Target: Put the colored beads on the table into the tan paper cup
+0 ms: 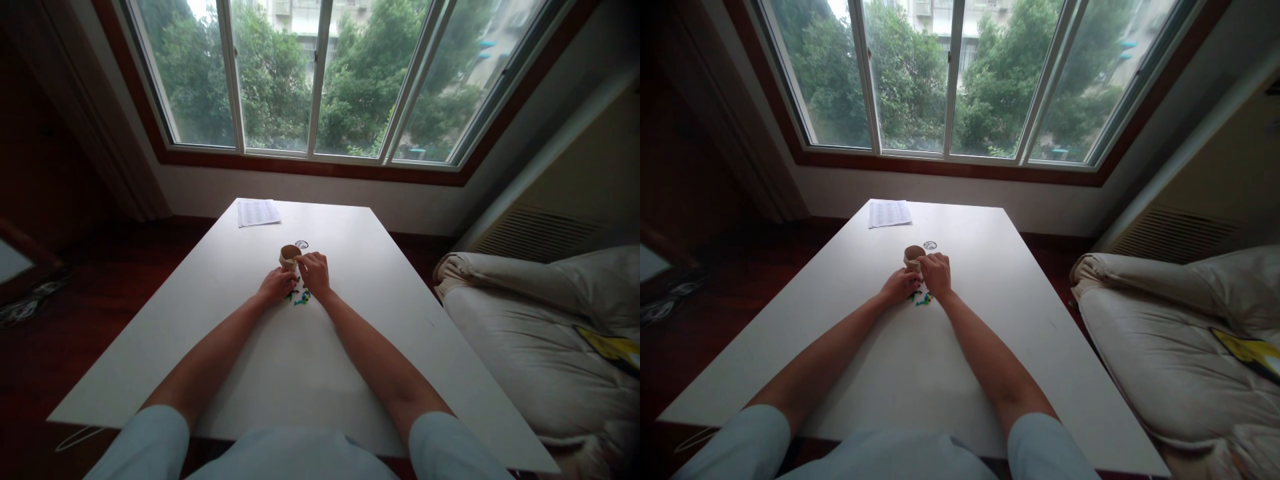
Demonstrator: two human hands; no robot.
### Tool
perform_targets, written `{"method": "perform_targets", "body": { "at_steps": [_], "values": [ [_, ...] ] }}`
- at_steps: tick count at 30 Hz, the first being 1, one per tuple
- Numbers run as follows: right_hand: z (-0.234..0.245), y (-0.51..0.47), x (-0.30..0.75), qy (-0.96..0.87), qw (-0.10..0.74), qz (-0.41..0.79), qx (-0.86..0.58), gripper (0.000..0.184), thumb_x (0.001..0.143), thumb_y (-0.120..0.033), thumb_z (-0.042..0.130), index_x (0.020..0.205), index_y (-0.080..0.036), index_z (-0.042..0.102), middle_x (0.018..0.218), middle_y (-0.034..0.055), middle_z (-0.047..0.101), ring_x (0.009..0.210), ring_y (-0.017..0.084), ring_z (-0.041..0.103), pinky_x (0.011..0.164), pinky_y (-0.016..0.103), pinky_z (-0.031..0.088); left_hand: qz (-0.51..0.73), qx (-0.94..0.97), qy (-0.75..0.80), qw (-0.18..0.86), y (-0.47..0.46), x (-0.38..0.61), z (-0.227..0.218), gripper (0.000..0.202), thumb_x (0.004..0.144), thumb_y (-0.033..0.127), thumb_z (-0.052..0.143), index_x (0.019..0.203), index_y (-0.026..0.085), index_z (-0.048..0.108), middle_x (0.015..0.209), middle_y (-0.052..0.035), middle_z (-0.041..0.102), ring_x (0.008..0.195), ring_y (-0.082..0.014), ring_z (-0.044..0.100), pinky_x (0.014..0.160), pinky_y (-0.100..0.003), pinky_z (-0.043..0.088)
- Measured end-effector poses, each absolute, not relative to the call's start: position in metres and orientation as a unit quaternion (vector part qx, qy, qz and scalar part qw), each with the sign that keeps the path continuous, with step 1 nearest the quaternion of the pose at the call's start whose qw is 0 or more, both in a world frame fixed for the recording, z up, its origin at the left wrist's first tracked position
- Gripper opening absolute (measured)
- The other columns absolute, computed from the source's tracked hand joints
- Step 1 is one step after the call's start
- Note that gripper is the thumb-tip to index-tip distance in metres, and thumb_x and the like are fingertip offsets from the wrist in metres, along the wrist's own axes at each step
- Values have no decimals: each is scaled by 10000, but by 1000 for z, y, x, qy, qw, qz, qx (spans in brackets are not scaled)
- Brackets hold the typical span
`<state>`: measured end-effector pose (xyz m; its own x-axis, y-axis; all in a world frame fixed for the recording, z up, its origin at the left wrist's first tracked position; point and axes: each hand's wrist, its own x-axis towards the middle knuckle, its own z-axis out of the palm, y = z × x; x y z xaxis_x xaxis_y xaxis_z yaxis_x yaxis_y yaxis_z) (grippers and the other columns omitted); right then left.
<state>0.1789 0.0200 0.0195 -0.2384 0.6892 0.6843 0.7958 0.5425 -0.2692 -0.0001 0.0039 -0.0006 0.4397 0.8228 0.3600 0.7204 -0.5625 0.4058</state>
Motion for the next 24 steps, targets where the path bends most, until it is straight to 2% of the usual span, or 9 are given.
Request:
{"method": "perform_targets", "body": {
  "at_steps": [4, 7, 10, 13, 17, 20, 24],
  "values": [
    [30, 28, 177, -782, 410, -65, -466, 209, 1012, -274, 560, 1060, -254, 762, 1005, 66, 740, 1061, 244, 571, 1029, 423, 344, 280, 816, 495, 99, 6, 0, -4, 191, 903, 297, 608, 967, 250, 782, 1038, -69, 709, 956, -220, 643, 905, -344, 508],
    [34, 33, 172, -771, 427, -62, -469, 200, 997, -240, 569, 1033, -272, 763, 997, 50, 743, 1125, 246, 560, 1156, 479, 239, 309, 789, 524, 85, 8, -1, -7, 190, 917, 273, 582, 940, 233, 766, 1052, -69, 705, 955, -215, 630, 898, -345, 496],
    [31, 39, 168, -767, 440, -49, -465, 195, 982, -218, 579, 989, -278, 765, 981, 37, 746, 1142, 240, 569, 1208, 507, 169, 337, 746, 568, 85, 13, -4, -11, 187, 927, 276, 570, 934, 212, 746, 995, -79, 688, 943, -214, 620, 883, -348, 492],
    [25, 47, 166, -762, 442, -19, -473, 193, 960, -204, 591, 919, -261, 771, 956, 43, 751, 1089, 243, 595, 1175, 498, 245, 371, 711, 589, 100, 18, -8, -14, 162, 917, 261, 569, 909, 195, 716, 1004, -86, 674, 958, -210, 621, 890, -347, 492],
    [22, 58, 167, -767, 421, 27, -483, 174, 929, -173, 613, 904, -233, 775, 919, 48, 753, 961, 227, 634, 1026, 420, 406, 415, 673, 593, 149, 21, -11, -16, 170, 886, 217, 575, 1024, 190, 672, 1066, -82, 688, 969, -203, 636, 884, -343, 498],
    [23, 60, 166, -781, 402, 32, -477, 175, 927, -165, 616, 916, -232, 777, 921, 47, 751, 925, 218, 640, 956, 380, 439, 434, 644, 605, 178, 22, -12, -17, 190, 874, 232, 597, 1058, 202, 631, 1080, -71, 696, 959, -198, 648, 840, -331, 504],
    [23, 55, 164, -780, 396, 13, -485, 185, 941, -166, 602, 930, -226, 776, 928, 62, 745, 942, 225, 631, 956, 377, 431, 443, 620, 620, 188, 23, -12, -19, 150, 868, 252, 611, 1011, 216, 589, 1035, -53, 695, 923, -185, 655, 790, -309, 510]
  ]
}}
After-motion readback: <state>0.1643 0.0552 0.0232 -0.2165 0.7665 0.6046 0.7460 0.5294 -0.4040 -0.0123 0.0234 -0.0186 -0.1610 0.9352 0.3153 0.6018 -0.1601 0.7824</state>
